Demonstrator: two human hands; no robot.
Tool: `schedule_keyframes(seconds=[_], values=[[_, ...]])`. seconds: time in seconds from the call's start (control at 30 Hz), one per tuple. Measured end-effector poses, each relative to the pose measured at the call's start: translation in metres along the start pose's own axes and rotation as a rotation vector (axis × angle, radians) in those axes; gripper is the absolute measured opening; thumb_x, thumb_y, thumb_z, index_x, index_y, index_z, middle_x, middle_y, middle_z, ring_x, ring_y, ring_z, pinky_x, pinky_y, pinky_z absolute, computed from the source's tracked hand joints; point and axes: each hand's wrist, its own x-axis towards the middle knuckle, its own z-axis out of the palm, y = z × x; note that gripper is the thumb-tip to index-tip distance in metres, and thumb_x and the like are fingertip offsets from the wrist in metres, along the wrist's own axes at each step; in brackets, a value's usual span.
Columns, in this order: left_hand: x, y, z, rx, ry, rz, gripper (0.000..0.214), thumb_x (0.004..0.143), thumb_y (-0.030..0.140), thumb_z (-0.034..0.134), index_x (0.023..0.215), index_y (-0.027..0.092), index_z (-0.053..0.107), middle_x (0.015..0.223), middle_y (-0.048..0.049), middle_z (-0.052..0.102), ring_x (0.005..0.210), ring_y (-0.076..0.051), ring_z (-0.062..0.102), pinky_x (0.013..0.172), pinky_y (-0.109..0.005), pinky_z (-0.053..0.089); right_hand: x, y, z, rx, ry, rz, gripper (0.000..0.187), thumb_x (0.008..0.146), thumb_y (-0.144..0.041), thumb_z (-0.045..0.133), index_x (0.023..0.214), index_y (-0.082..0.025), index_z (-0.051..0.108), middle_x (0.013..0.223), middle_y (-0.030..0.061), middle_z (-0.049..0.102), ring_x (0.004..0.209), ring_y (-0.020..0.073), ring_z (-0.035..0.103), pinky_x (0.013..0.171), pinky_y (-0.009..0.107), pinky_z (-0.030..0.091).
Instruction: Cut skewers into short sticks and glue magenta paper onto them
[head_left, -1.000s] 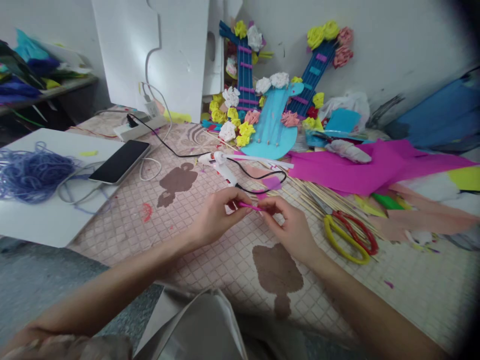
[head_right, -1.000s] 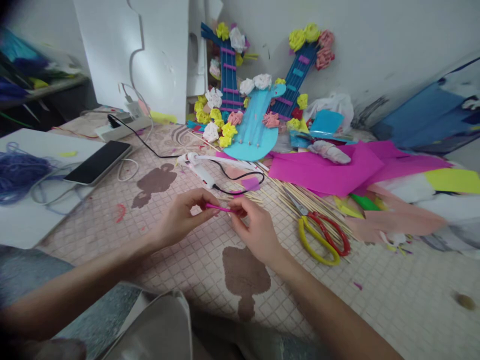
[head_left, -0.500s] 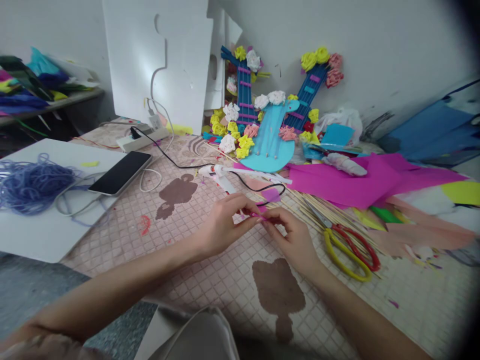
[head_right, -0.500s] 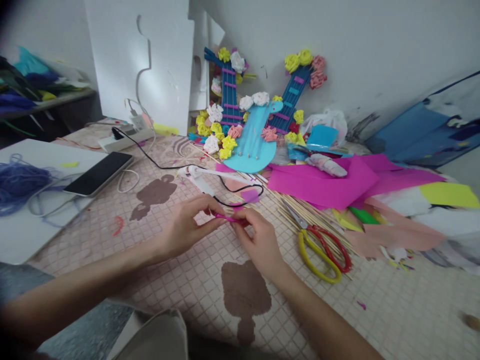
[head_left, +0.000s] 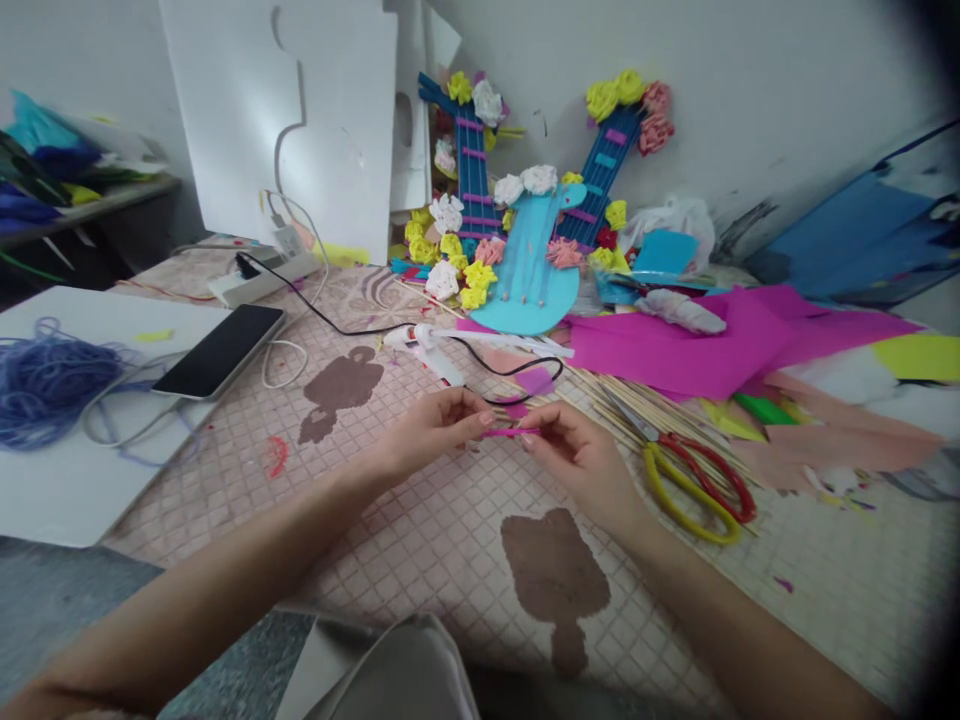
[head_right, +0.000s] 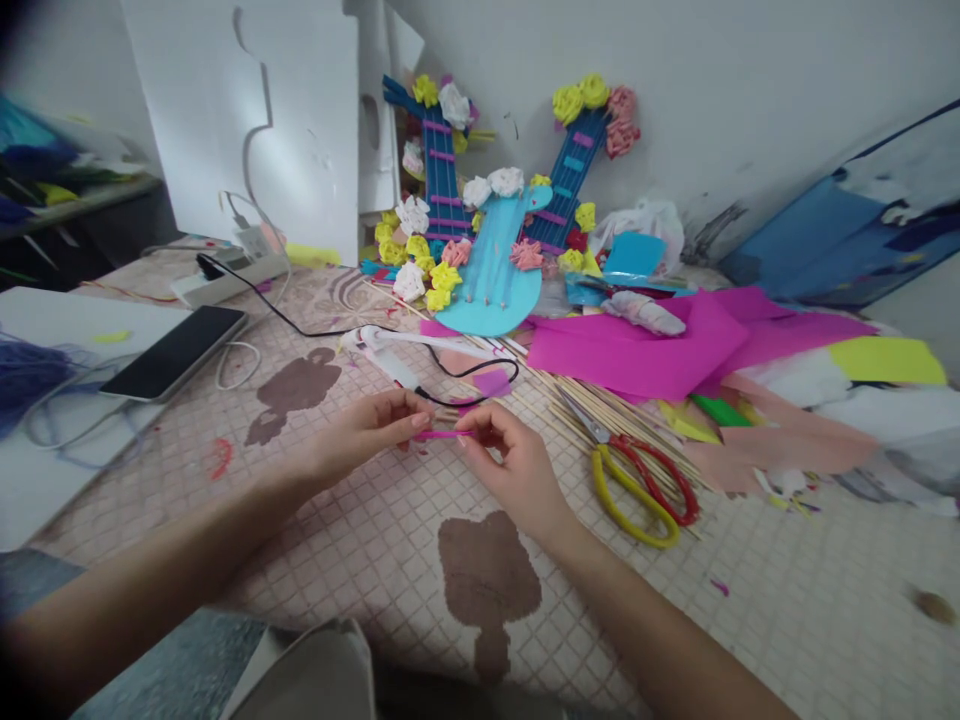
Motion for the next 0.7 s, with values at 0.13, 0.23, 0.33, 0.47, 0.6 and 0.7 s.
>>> schedule_keyframes(seconds=[0.13, 0.23, 0.33, 0.47, 0.6, 0.7], values=[[0.0032, -0.0006, 0.0001, 0.089, -0.127, 0.083, 0.033, 0.076, 0.040, 0.068, 0.093, 0.012, 0.062, 0.083, -0.0048, 0.064, 0.073, -0.012, 0.057, 0.066, -0.024, 0.044, 0.0006, -0.0010, 0.0022, -0.016, -0.056, 0.000, 0.009, 0.083, -0.014, 0.057, 0.088, -0.021, 0.061, 0.083, -0.0001, 0.062, 0.077, 0.0128, 0.057, 0.070, 0.027, 0.046], [0.0044, -0.0018, 0.0007, 0.132, -0.194, 0.122, 0.025, 0.077, 0.036, 0.068, 0.084, 0.012, 0.065, 0.077, -0.0031, 0.063, 0.069, -0.011, 0.054, 0.062, -0.022, 0.042, 0.0007, -0.0010, 0.0036, 0.009, -0.068, 0.016, 0.007, 0.083, -0.017, 0.058, 0.088, -0.021, 0.061, 0.085, 0.0006, 0.063, 0.078, 0.0133, 0.058, 0.071, 0.027, 0.046], [0.0043, -0.0023, 0.0008, 0.089, -0.197, 0.104, 0.022, 0.078, 0.032, 0.066, 0.086, 0.012, 0.066, 0.076, -0.0022, 0.063, 0.065, -0.009, 0.051, 0.060, -0.021, 0.039, 0.0010, 0.0002, 0.0031, 0.120, -0.052, 0.073, 0.008, 0.085, -0.024, 0.058, 0.092, -0.021, 0.061, 0.083, 0.0008, 0.062, 0.074, 0.0131, 0.057, 0.068, 0.027, 0.047], [0.0027, -0.0005, 0.0008, -0.004, -0.203, 0.009, 0.023, 0.079, 0.033, 0.065, 0.091, 0.013, 0.067, 0.078, -0.0016, 0.063, 0.061, -0.008, 0.047, 0.057, -0.022, 0.037, 0.0024, 0.0024, 0.0021, 0.283, 0.002, 0.146, 0.017, 0.091, -0.034, 0.051, 0.093, -0.020, 0.061, 0.081, 0.0018, 0.061, 0.070, 0.0127, 0.056, 0.067, 0.029, 0.048], [0.0000, 0.0008, 0.0026, -0.089, -0.191, -0.077, 0.021, 0.078, 0.033, 0.066, 0.085, 0.013, 0.064, 0.071, 0.0012, 0.057, 0.059, -0.007, 0.044, 0.056, -0.021, 0.034, 0.0034, 0.0019, 0.0019, 0.307, -0.019, 0.162, 0.018, 0.089, -0.036, 0.053, 0.091, -0.020, 0.061, 0.078, 0.0011, 0.060, 0.069, 0.0127, 0.055, 0.066, 0.029, 0.047], [-0.0007, -0.0020, 0.0042, -0.117, -0.215, -0.100, 0.020, 0.079, 0.032, 0.065, 0.083, 0.013, 0.064, 0.071, 0.0012, 0.056, 0.059, -0.007, 0.043, 0.057, -0.022, 0.033, 0.0035, 0.0003, 0.0020, 0.279, -0.070, 0.164, 0.017, 0.087, -0.036, 0.056, 0.089, -0.020, 0.061, 0.076, 0.0007, 0.060, 0.068, 0.0130, 0.056, 0.065, 0.029, 0.047]])
